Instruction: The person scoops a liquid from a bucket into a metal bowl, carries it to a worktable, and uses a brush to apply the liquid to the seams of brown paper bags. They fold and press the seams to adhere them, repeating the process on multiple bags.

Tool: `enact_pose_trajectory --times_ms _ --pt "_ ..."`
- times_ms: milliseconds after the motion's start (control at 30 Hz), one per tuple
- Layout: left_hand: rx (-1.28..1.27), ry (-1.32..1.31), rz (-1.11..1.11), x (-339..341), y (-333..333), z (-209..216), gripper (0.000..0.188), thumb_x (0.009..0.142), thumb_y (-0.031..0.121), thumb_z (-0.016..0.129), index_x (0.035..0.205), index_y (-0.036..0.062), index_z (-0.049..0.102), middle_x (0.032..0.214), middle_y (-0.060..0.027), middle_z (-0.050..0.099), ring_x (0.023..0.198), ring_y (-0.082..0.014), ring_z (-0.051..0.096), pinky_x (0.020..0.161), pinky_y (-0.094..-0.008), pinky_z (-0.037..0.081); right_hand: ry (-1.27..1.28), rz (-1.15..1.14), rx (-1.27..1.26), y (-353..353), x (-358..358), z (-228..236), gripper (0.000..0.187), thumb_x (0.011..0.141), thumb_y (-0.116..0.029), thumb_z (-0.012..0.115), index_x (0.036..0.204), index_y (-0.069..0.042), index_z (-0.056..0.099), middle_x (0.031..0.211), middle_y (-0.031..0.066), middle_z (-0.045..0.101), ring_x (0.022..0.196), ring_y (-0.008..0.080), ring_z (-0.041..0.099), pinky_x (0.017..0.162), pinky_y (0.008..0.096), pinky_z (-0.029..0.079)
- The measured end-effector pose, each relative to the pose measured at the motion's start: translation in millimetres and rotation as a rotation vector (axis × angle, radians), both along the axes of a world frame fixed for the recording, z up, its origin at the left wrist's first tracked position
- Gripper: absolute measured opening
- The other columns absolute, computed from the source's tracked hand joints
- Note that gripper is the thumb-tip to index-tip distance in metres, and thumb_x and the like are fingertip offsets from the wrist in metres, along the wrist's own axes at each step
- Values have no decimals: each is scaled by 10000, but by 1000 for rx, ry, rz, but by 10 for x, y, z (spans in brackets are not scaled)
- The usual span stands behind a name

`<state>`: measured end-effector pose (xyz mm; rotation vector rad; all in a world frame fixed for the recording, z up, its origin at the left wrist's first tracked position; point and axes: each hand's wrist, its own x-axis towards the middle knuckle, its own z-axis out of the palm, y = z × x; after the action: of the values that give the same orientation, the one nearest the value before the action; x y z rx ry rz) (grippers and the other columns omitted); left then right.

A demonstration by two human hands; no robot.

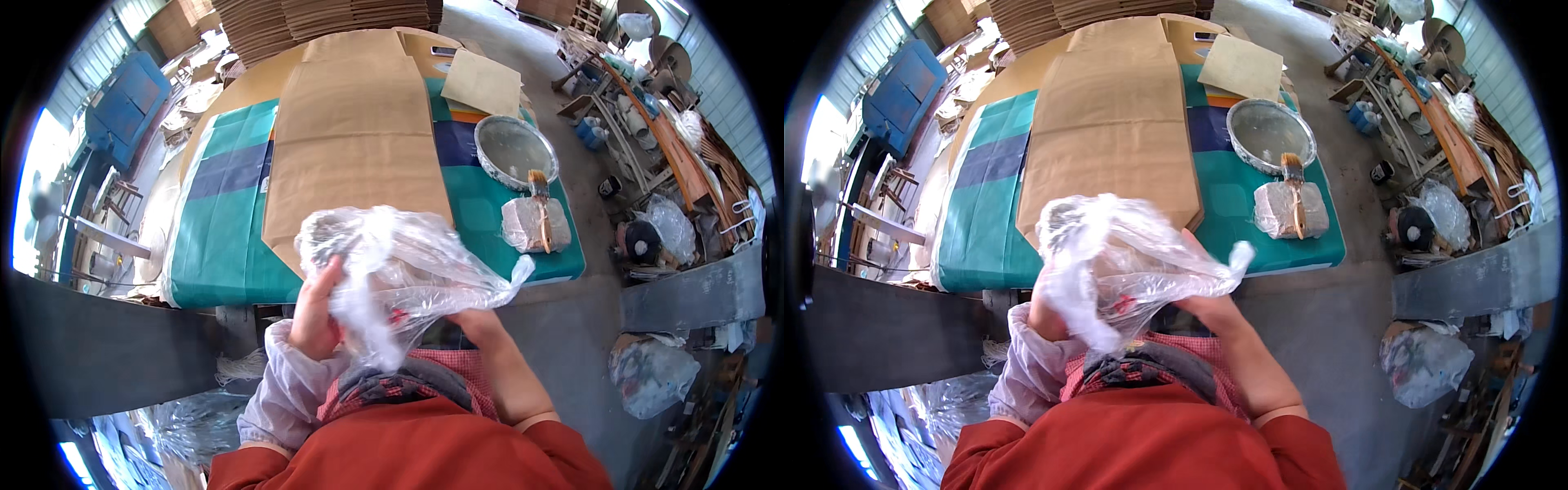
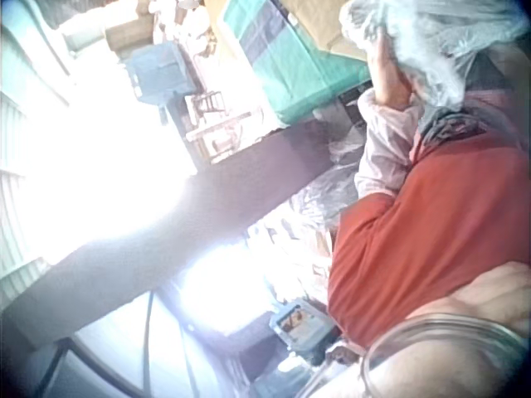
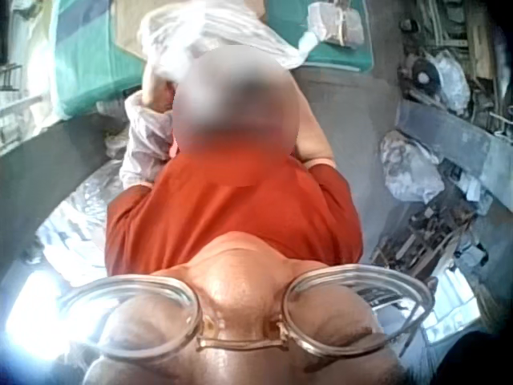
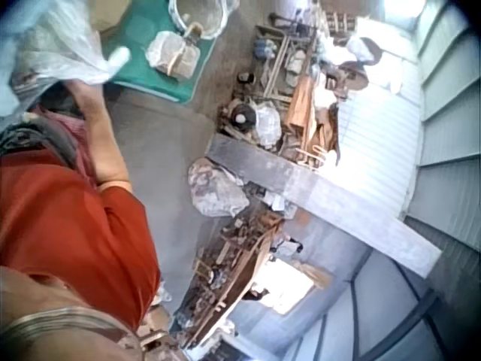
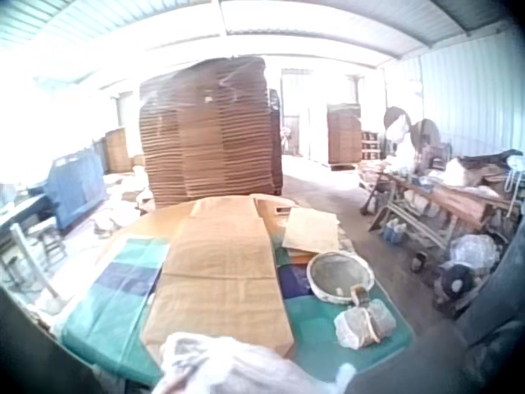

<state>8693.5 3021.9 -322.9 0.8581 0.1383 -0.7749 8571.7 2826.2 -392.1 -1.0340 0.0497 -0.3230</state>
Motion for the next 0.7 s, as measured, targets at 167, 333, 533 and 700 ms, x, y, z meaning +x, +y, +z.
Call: enact_pose_trajectory --times_ms 167,333,533,700 --pt "316 -272 -30 -82 40 1 364 792 6 486 1154 -12 523 975 -119 635 875 -200 638 770 -339 519 -150 -80 -347 129 58 249 858 728 -151 779 1418 -37 283 1312 125 464 1160 225 494 956 356 418" --pt "755 -1136 -399 -19 138 -219 475 760 -12 505 1232 -19 456 1033 -235 603 939 -351 614 758 -390 503 -218 44 -975 17 281 817 450 778 -118 712 1188 -38 546 1328 162 403 1074 281 540 919 353 427" --pt "145 -1331 -658 -83 55 -18 157 808 61 586 944 -10 620 855 -134 642 759 -293 598 724 -345 479 62 542 -727 -119 768 996 94 812 -31 683 877 -21 616 718 -10 590 709 84 559 659 247 464" --pt "376 -1657 -420 -25 307 -228 187 842 93 587 1008 12 621 900 -107 653 757 -245 598 678 -321 479 417 593 394 -47 717 339 121 873 -160 636 954 -82 593 840 2 625 735 109 603 680 266 506"
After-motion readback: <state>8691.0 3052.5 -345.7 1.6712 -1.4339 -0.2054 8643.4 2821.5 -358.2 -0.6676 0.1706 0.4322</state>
